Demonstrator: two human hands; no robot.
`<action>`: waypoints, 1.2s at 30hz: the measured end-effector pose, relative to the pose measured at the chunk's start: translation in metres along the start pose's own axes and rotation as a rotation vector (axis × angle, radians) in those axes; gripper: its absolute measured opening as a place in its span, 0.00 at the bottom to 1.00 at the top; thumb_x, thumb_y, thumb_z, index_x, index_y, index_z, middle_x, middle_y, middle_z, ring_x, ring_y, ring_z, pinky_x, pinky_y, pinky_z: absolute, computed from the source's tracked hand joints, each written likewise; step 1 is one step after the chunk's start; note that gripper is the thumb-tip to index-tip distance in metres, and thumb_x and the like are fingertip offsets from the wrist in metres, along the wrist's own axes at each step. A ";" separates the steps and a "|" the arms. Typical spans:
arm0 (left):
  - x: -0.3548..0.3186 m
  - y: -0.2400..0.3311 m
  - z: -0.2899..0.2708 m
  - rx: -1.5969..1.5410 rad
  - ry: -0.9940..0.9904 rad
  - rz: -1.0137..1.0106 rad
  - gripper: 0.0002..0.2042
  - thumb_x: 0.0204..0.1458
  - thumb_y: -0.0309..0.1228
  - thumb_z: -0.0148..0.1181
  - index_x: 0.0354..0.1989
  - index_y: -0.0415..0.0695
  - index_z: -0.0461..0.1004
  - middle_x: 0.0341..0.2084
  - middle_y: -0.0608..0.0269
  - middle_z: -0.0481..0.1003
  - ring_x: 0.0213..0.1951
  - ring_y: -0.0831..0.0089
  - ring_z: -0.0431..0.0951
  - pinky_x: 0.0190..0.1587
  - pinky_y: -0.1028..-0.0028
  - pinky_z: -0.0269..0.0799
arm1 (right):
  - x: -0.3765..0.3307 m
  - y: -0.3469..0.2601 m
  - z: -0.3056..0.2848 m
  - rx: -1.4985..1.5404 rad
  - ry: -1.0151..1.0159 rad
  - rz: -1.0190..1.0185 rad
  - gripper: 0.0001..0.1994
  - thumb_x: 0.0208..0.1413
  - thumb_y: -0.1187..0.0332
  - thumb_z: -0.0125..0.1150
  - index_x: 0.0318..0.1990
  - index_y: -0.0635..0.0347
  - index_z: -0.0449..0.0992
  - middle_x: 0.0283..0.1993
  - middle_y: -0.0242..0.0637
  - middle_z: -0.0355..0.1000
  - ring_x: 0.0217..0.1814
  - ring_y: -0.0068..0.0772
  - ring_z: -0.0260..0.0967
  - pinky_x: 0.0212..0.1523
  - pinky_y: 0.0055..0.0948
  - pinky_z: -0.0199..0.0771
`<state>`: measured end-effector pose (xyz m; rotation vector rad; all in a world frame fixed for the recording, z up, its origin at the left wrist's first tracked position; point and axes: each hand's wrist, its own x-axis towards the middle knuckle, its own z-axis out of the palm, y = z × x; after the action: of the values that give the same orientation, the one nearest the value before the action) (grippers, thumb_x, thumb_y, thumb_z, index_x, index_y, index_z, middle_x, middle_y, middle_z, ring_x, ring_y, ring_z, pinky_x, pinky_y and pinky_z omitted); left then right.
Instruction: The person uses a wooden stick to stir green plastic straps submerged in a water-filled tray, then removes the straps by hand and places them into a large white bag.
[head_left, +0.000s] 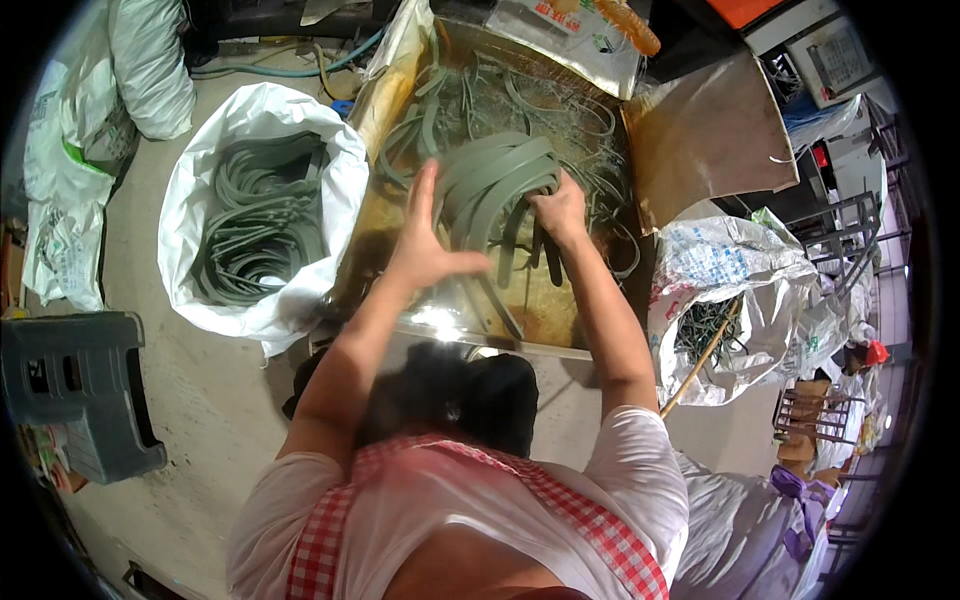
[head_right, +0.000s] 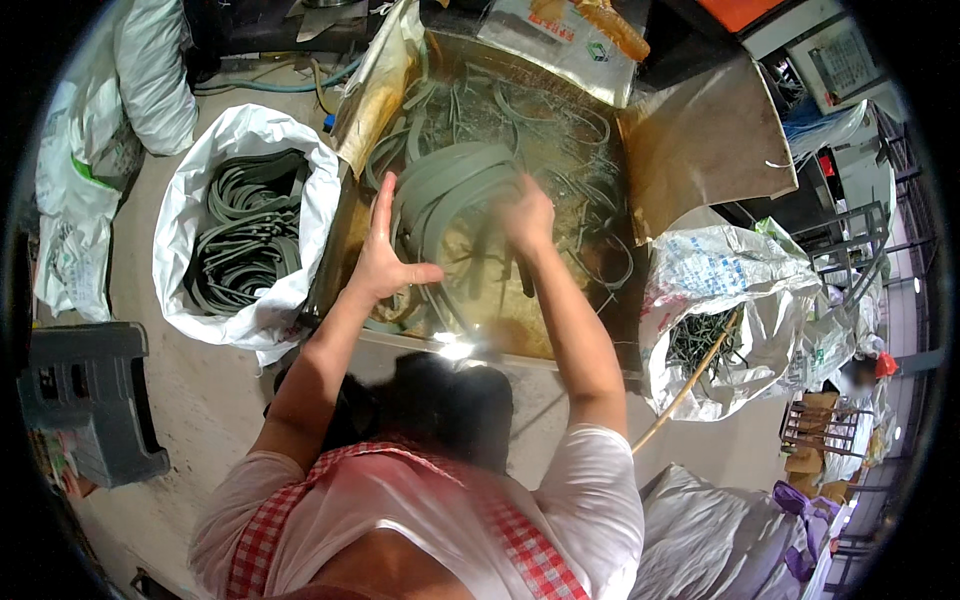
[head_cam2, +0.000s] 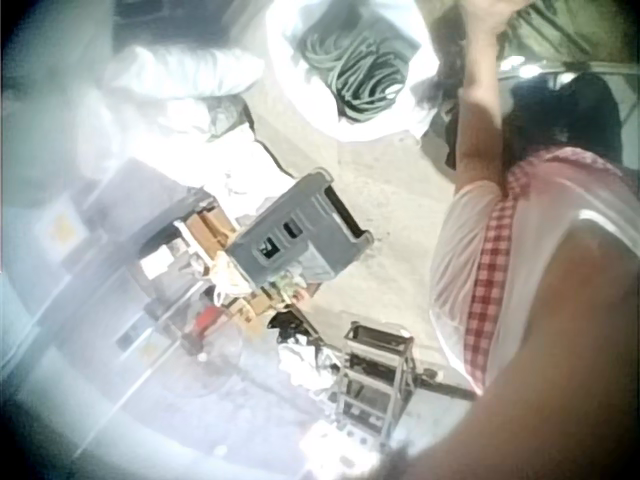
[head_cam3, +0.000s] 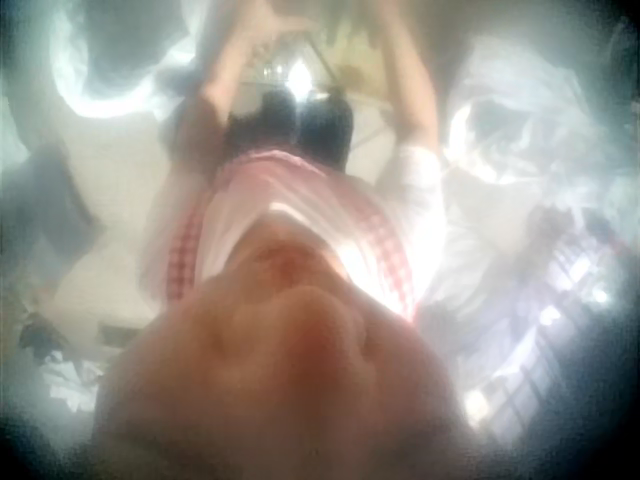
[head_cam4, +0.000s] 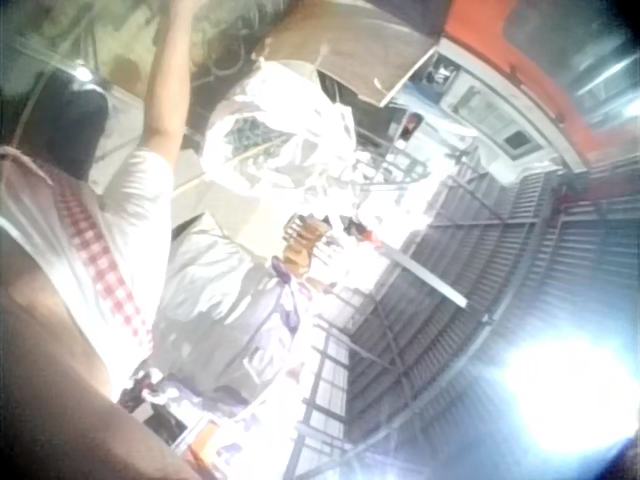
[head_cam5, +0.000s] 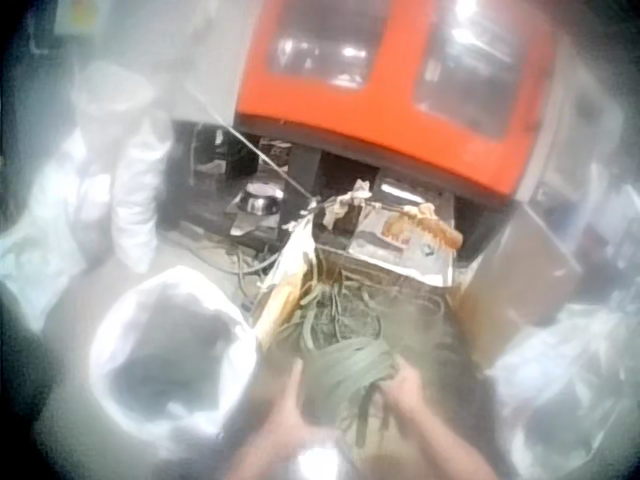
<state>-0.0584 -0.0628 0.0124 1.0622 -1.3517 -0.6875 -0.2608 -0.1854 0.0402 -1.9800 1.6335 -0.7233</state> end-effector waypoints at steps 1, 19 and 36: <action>0.000 -0.001 0.002 -0.012 0.007 -0.015 0.56 0.28 0.44 0.72 0.65 0.39 0.41 0.63 0.50 0.46 0.64 0.60 0.47 0.64 0.64 0.43 | 0.001 0.007 -0.002 0.084 -0.092 0.020 0.25 0.40 0.66 0.62 0.50 0.60 0.69 0.40 0.46 0.73 0.45 0.43 0.71 0.46 0.35 0.69; -0.010 -0.008 0.016 -0.770 0.085 -0.637 0.32 0.43 0.24 0.60 0.58 0.46 0.53 0.40 0.61 0.68 0.37 0.71 0.72 0.39 0.70 0.71 | -0.036 -0.020 -0.046 0.793 -0.295 0.103 0.38 0.39 0.70 0.62 0.61 0.68 0.53 0.56 0.44 0.62 0.54 0.32 0.63 0.51 0.28 0.64; -0.002 0.000 -0.007 -0.820 0.082 -0.970 0.17 0.42 0.19 0.55 0.43 0.38 0.64 0.30 0.57 0.70 0.26 0.66 0.75 0.26 0.65 0.74 | -0.036 0.009 -0.049 1.114 -0.756 0.172 0.49 0.40 0.35 0.56 0.63 0.63 0.51 0.56 0.46 0.63 0.55 0.45 0.65 0.55 0.38 0.63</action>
<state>-0.0519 -0.0599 0.0124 0.9812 -0.2961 -1.6981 -0.3049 -0.1529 0.0672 -1.0469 0.6534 -0.5198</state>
